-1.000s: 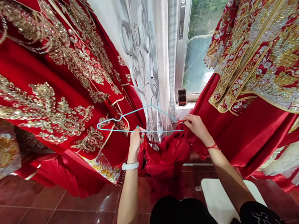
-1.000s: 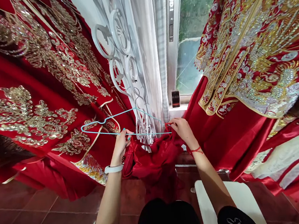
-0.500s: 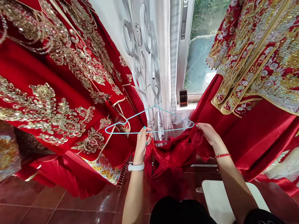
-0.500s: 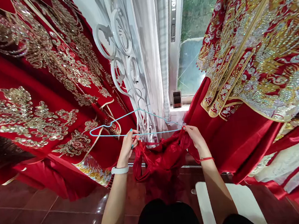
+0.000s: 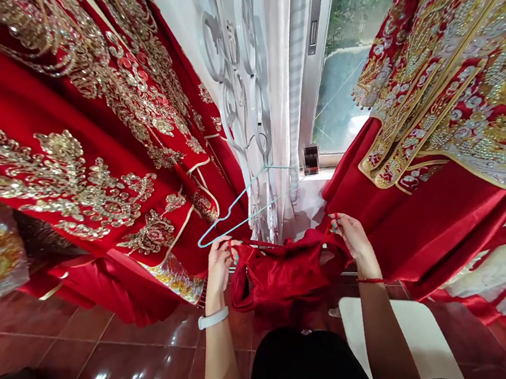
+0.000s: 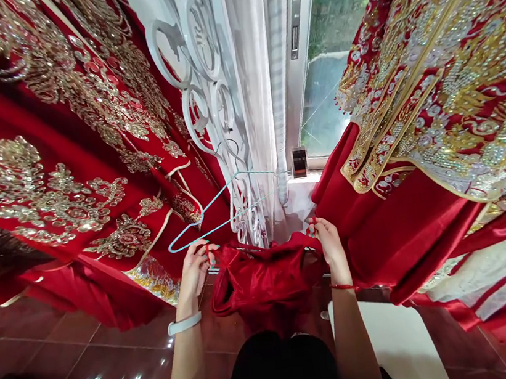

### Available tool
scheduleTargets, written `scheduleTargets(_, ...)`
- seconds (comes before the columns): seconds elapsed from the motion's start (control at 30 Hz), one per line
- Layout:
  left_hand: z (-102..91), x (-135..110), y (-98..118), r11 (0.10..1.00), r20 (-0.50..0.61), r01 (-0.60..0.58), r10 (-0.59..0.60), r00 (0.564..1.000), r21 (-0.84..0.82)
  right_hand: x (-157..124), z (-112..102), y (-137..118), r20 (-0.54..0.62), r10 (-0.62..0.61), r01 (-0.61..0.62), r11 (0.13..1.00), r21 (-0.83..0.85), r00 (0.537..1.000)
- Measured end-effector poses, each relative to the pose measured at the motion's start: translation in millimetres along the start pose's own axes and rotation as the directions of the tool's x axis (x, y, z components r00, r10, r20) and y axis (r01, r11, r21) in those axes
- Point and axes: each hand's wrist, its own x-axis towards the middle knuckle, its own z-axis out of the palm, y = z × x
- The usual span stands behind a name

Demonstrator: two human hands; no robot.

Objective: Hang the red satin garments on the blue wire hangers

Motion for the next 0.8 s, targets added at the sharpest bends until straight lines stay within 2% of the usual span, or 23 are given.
scheduleTargets(0.2,-33.2,-11.3,-0.7,0.991,-0.059,-0.120,0.116,0.992,-0.066,-7.0,-1.4,-8.4,0.001,-0.121,0.120,0.984,0.130,0.993)
scheduleTargets(0.3,-43.3,-8.3,-6.2,0.976,-0.100,-0.208,0.201,0.974,-0.061,-2.6,-3.0,-0.4,-0.041,-0.120,0.126,0.962,0.242,0.992)
scheduleTargets(0.4,-44.7,-0.7,-9.7,0.965,-0.132,-0.264,0.260,0.957,-0.013,6.3,-4.1,11.9,-0.068,-0.090,0.107,0.937,0.333,0.994)
scheduleTargets(0.5,-38.9,8.6,-8.0,0.952,-0.160,-0.298,0.306,0.938,0.076,13.9,0.6,21.0,0.031,-0.023,0.009,0.919,0.394,0.999)
scheduleTargets(0.63,-31.2,18.4,-5.6,0.947,-0.103,-0.287,0.303,0.947,0.145,15.2,18.5,25.9,0.215,0.057,-0.133,0.923,0.361,0.975)
scheduleTargets(0.73,-31.0,21.3,-8.0,0.942,-0.085,-0.301,0.315,0.945,0.149,12.6,33.0,30.0,0.291,0.042,-0.143,0.932,0.334,0.956)
scheduleTargets(0.8,-32.9,20.8,-10.2,0.939,-0.100,-0.312,0.328,0.939,0.146,12.6,39.7,34.5,0.277,0.016,-0.117,0.929,0.351,0.961)
